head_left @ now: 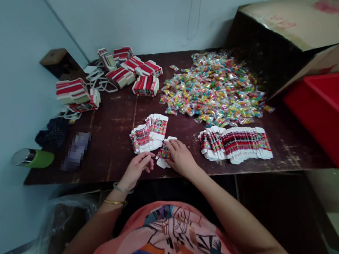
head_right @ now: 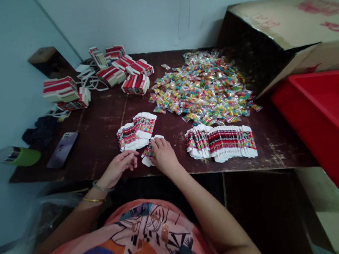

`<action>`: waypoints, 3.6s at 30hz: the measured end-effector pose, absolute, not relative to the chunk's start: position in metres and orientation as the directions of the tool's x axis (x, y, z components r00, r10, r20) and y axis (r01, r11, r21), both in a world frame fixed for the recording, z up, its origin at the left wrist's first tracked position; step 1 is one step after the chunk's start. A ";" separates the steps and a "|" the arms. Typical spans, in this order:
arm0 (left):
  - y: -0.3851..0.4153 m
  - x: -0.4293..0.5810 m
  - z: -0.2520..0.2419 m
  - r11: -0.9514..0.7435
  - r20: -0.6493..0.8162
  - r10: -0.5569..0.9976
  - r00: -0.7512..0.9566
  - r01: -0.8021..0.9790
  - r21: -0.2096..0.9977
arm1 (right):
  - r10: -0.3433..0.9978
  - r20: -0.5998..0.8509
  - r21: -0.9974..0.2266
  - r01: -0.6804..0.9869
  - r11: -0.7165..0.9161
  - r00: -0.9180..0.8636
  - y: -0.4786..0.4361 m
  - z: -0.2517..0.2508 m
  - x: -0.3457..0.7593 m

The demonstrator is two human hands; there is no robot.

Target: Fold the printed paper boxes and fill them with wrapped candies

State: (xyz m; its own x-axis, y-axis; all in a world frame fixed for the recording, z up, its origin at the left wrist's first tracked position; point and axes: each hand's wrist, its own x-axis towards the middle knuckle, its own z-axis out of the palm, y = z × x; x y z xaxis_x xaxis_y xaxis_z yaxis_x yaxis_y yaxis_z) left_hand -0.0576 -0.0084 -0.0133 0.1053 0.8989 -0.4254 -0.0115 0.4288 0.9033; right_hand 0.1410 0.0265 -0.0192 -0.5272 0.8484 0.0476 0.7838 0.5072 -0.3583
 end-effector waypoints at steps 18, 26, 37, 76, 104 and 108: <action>-0.018 -0.002 -0.009 0.703 -0.522 0.693 0.498 -0.305 0.642 | 0.808 0.402 -0.554 0.589 0.589 -0.430 -0.023 0.000 0.173; -0.014 0.001 0.005 0.666 -0.585 0.633 0.507 0.027 0.745 | 0.889 0.314 -0.756 0.478 0.447 -0.334 -0.017 0.001 0.177; -0.036 0.023 -0.012 0.654 -0.548 0.500 0.671 0.122 0.746 | 0.717 -0.026 -0.953 0.233 0.192 -0.697 -0.009 0.007 0.211; -0.067 0.009 -0.036 0.595 -0.403 0.734 0.546 -0.231 0.770 | 0.872 0.089 -0.909 0.319 0.268 -0.481 -0.059 -0.026 0.202; -0.037 -0.048 -0.006 0.648 -0.501 0.622 0.602 -0.035 0.761 | 0.948 0.212 -0.189 0.942 0.276 -0.235 0.051 -0.048 0.184; -0.023 -0.006 -0.024 0.665 -0.474 0.619 0.626 -0.097 0.740 | 0.992 0.125 -0.281 0.960 0.015 0.022 0.115 -0.023 0.211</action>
State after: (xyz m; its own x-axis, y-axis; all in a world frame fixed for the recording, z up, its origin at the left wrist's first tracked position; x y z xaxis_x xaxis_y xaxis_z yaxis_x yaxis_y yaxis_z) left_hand -0.0063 -0.0228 -0.0241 0.6260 0.6191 -0.4742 -0.0970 0.6652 0.7403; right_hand 0.2110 0.1146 -0.0228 0.0216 0.9919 0.1252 0.9596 0.0145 -0.2812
